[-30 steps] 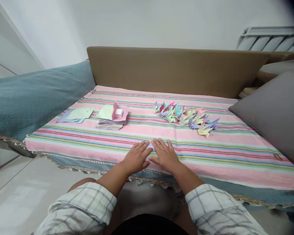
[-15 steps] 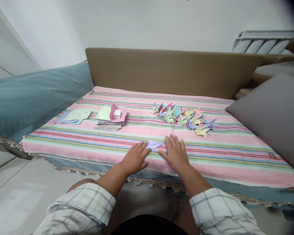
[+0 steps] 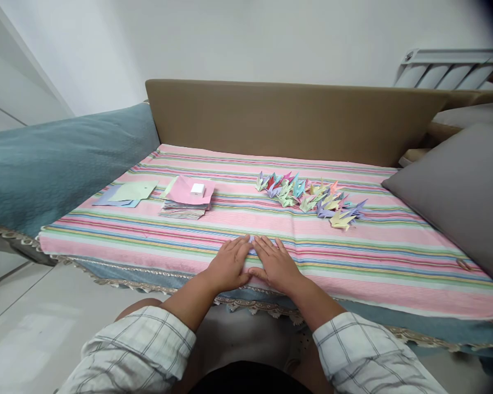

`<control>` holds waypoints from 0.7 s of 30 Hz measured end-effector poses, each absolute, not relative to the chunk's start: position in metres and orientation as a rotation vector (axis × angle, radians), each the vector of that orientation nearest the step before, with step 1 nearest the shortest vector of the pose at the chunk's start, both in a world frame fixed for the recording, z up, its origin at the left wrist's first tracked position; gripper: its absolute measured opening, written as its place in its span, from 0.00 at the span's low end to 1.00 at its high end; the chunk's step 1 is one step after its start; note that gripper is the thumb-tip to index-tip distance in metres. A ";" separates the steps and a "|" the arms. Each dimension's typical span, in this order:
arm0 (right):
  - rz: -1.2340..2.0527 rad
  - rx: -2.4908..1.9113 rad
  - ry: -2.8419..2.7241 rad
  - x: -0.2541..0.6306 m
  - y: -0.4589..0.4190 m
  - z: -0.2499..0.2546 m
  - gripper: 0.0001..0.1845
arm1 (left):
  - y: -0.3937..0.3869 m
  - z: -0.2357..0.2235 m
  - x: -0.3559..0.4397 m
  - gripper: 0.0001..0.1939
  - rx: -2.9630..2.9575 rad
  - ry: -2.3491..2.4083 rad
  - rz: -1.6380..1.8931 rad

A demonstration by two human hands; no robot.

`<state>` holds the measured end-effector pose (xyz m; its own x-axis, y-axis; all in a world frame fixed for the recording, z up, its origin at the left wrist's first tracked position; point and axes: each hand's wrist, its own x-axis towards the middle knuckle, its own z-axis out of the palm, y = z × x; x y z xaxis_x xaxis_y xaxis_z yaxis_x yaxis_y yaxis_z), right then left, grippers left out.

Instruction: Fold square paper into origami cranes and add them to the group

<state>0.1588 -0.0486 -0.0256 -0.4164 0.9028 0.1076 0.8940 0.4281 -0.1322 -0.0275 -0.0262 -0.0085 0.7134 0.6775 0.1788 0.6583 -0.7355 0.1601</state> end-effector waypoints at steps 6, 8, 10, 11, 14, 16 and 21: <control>0.137 -1.609 -2.497 0.157 -0.049 -0.023 0.42 | -0.024 -0.006 -0.016 0.43 2.817 1.218 0.300; 0.136 -1.608 -2.501 0.158 -0.049 -0.024 0.42 | -0.022 -0.008 -0.017 0.44 2.803 1.233 0.296; 0.127 -1.606 -2.508 0.158 -0.050 -0.024 0.42 | -0.020 -0.009 -0.020 0.44 2.787 1.249 0.292; 0.120 -1.605 -2.512 0.158 -0.050 -0.023 0.42 | -0.020 -0.009 -0.022 0.45 2.777 1.259 0.287; 0.096 -1.602 -2.517 0.159 -0.051 -0.022 0.40 | -0.018 -0.008 -0.029 0.47 2.753 1.293 0.264; 0.081 -1.599 -2.513 0.159 -0.051 -0.021 0.40 | -0.016 -0.007 -0.035 0.49 2.750 1.312 0.244; 0.062 -1.597 -2.515 0.159 -0.051 -0.023 0.38 | -0.012 -0.002 -0.051 0.51 2.724 1.397 0.142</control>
<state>0.1590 -0.0506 -0.0232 -0.4160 0.9022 0.1136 0.8955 0.4282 -0.1214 -0.0512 -0.0117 -0.0025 0.5808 0.8127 0.0470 0.8055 -0.5821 0.1111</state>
